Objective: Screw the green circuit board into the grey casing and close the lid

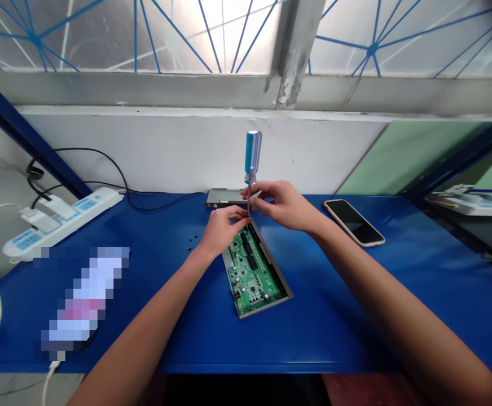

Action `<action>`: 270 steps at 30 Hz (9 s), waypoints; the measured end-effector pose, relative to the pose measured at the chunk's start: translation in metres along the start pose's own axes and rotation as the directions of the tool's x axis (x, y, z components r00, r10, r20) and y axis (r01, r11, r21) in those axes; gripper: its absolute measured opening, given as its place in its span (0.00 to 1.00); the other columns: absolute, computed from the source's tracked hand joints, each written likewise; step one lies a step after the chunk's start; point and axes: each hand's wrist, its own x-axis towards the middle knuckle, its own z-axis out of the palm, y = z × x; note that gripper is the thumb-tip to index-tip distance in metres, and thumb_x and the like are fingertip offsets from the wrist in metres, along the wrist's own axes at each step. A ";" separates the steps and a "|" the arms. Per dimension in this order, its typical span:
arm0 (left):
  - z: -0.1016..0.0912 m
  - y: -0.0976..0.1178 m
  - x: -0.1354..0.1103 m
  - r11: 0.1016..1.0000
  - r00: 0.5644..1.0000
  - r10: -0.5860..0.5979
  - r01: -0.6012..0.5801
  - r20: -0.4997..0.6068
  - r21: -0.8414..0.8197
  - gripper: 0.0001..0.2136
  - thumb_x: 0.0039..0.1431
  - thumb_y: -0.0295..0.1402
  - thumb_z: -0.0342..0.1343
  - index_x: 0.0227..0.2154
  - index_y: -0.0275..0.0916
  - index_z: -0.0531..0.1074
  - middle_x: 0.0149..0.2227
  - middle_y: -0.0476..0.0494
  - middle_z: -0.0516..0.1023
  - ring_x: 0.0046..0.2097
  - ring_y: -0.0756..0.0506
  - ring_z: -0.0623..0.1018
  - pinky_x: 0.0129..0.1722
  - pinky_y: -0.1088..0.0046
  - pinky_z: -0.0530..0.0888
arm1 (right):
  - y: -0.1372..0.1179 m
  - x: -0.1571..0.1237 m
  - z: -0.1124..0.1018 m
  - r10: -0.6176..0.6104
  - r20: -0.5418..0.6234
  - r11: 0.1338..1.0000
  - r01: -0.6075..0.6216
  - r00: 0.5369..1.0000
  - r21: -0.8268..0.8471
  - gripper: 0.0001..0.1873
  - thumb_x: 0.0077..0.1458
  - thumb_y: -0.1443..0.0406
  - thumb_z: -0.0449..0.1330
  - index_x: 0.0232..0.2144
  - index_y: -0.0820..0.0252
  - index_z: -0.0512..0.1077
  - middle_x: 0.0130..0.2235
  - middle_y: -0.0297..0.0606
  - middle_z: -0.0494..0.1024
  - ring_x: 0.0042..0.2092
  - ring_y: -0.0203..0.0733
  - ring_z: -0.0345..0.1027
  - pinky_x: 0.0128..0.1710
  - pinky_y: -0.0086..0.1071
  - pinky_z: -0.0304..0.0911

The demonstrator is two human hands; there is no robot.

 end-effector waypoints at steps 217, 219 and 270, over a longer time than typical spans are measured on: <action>-0.119 0.003 0.002 0.910 0.983 -0.178 0.150 0.038 0.386 0.16 0.60 0.47 0.61 0.36 0.39 0.83 0.39 0.40 0.86 0.42 0.40 0.83 0.44 0.66 0.77 | -0.012 0.003 0.000 0.002 -0.299 0.967 0.075 0.954 0.245 0.22 0.54 0.46 0.68 0.34 0.58 0.75 0.30 0.36 0.79 0.24 0.36 0.72 0.24 0.33 0.68; -0.123 0.001 0.001 0.881 0.975 -0.211 0.163 0.062 0.445 0.15 0.60 0.46 0.60 0.36 0.40 0.83 0.39 0.41 0.86 0.41 0.40 0.82 0.43 0.66 0.77 | -0.015 0.002 0.001 -0.012 -0.393 0.962 0.118 0.920 0.246 0.21 0.54 0.46 0.68 0.34 0.57 0.74 0.29 0.34 0.78 0.24 0.36 0.71 0.26 0.34 0.70; -0.115 -0.001 -0.001 0.920 0.874 -0.366 0.289 0.320 0.264 0.12 0.44 0.37 0.68 0.34 0.41 0.83 0.33 0.41 0.85 0.35 0.41 0.83 0.34 0.68 0.77 | -0.015 0.001 0.038 0.083 -0.324 0.842 0.107 0.943 0.528 0.21 0.57 0.48 0.65 0.40 0.56 0.68 0.36 0.37 0.79 0.32 0.40 0.77 0.38 0.39 0.75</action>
